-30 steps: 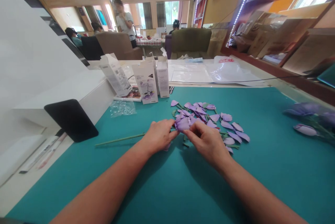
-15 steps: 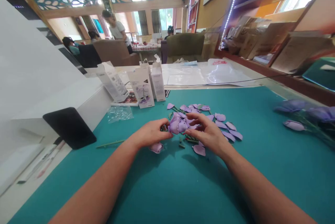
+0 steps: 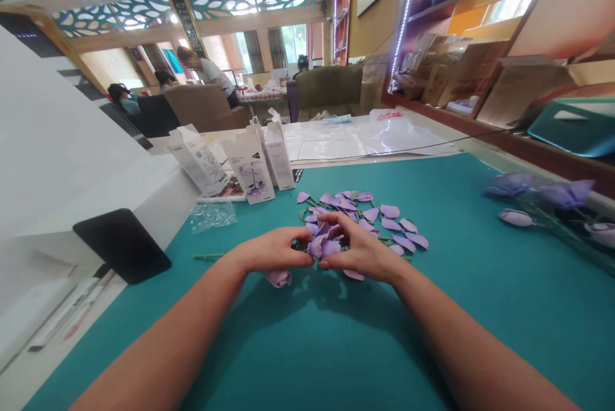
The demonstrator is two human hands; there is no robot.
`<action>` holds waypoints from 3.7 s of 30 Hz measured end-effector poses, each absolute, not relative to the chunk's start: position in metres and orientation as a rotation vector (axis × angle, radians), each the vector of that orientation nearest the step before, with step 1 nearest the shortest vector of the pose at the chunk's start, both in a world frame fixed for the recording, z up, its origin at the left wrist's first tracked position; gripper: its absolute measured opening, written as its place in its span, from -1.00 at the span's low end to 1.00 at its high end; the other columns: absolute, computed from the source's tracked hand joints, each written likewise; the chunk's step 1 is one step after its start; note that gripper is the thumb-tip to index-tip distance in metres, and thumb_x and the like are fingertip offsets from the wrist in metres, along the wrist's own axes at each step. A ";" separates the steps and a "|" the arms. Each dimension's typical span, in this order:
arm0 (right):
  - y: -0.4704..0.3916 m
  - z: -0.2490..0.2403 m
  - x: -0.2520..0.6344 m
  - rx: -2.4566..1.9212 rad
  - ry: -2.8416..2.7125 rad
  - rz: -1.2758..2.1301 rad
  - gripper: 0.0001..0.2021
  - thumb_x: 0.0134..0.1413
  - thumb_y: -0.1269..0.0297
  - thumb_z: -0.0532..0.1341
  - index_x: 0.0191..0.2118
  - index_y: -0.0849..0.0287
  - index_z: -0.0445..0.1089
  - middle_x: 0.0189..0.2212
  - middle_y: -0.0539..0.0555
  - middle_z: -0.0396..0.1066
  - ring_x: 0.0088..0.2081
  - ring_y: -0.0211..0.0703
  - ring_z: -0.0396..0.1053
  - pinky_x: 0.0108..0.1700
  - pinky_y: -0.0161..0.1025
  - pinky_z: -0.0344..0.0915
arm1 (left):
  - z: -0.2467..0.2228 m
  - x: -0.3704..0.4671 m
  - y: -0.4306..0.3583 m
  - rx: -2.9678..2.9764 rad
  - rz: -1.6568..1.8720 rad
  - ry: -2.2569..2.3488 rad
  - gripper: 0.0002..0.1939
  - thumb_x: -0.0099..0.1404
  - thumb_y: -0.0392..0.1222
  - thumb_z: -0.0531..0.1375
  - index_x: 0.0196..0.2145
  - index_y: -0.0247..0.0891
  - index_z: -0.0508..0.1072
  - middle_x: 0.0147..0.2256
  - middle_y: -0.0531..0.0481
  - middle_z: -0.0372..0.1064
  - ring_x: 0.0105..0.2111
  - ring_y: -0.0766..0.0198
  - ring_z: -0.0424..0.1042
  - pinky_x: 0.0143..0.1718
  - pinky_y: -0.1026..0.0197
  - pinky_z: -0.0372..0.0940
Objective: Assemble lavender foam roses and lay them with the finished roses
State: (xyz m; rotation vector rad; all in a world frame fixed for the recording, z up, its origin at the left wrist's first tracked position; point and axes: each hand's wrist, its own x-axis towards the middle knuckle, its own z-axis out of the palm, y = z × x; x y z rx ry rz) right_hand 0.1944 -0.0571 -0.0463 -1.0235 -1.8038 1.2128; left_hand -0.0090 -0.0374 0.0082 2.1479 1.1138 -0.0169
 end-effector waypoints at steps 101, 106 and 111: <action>-0.052 -0.041 0.200 -1.110 -1.482 1.321 -0.55 -0.10 0.20 0.29 -0.02 0.19 0.39 -0.54 -0.09 0.26 -0.54 -0.32 0.18 -0.51 -0.29 0.13 | -0.004 -0.033 -0.017 1.462 0.171 1.126 -0.56 0.13 -0.01 0.21 -0.05 -0.21 0.42 -0.33 0.01 0.39 -0.36 0.27 0.34 -0.45 0.28 0.13; -0.050 -0.035 0.210 -1.116 -1.396 1.310 -0.61 -0.13 0.14 0.32 -0.14 0.17 0.41 -0.55 -0.09 0.29 -0.57 -0.33 0.18 -0.53 -0.31 0.16 | -0.012 -0.023 -0.020 1.294 0.289 1.155 -0.64 0.04 -0.11 0.24 -0.17 -0.26 0.45 -0.37 0.01 0.39 -0.38 0.26 0.33 -0.41 0.25 0.19; -0.049 -0.034 0.213 -1.115 -1.302 1.314 -0.68 -0.22 0.06 0.38 -0.45 0.16 0.33 -0.55 -0.07 0.36 -0.48 -0.25 0.36 -0.39 -0.25 0.32 | -0.010 -0.017 -0.021 1.320 0.293 1.220 -0.73 -0.02 -0.12 0.22 -0.30 -0.21 0.47 -0.37 0.07 0.37 -0.41 0.27 0.29 -0.46 0.26 0.13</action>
